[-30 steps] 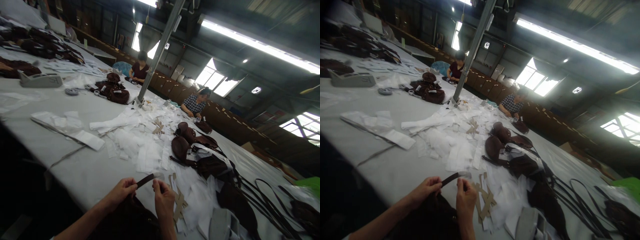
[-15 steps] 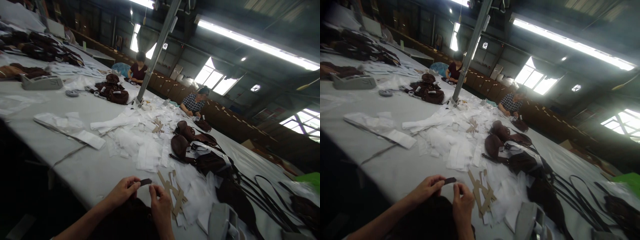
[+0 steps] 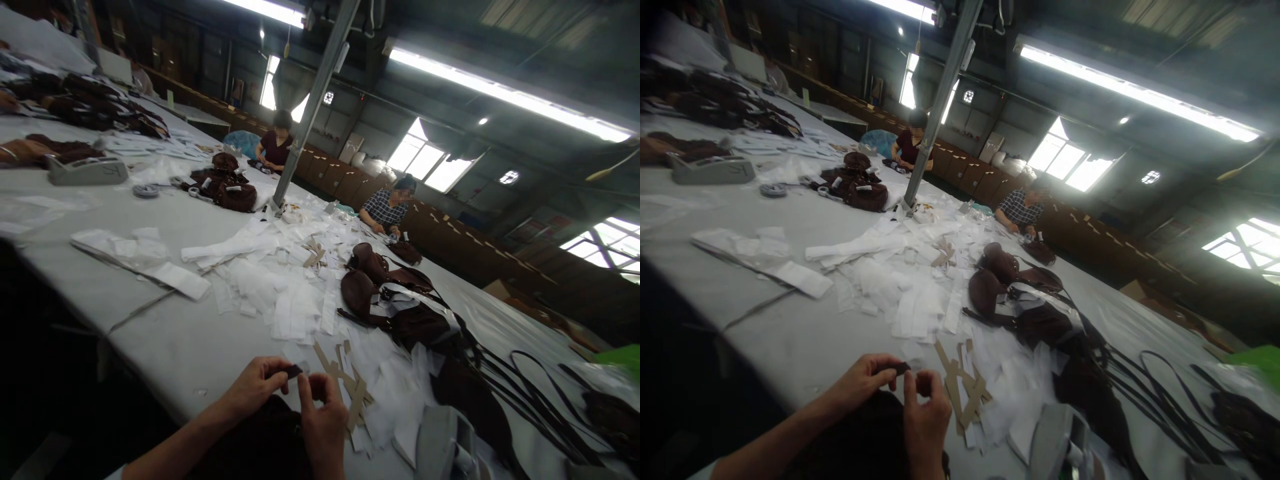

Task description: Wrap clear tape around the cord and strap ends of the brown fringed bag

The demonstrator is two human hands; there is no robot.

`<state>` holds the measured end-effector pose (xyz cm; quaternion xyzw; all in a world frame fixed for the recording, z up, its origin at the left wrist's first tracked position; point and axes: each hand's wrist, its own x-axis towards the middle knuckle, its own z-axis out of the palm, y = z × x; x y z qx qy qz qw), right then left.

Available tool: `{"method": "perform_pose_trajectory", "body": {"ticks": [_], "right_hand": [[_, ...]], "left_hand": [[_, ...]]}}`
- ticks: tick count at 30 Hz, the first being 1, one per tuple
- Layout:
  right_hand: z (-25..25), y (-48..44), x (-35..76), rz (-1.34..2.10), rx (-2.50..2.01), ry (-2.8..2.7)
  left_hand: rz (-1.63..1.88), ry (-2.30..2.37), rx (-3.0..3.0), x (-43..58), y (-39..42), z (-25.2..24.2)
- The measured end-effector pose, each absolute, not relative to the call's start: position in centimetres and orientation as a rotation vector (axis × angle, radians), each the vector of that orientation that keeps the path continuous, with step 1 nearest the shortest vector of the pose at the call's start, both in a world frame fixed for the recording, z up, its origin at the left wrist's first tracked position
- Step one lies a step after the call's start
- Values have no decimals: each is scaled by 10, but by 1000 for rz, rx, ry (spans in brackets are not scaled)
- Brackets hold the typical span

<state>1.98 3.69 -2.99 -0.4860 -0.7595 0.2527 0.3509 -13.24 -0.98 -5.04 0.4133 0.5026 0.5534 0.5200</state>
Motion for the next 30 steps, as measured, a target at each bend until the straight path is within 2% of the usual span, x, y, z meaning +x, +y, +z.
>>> {"method": "perform_pose_trajectory", "body": {"ticks": [11,14,20,26,30], "right_hand": [[-46,38,10,245,-1044,-2175],[-50,31,2,289,-989,-2169],[-57,33,2,599,-1115,-2045],[-57,46,10,638,-1150,-2057],[-50,49,6,623,-1104,-2131]], "left_hand": [[1347,1434,1088,-122,-18,-52],[1386,1447,1142,-121,-19,-56],[1395,1349,1109,-138,-23,-59],[1172,1234,966,-172,-45,-92],[1223,1096,923,-171,-59,-98]]}}
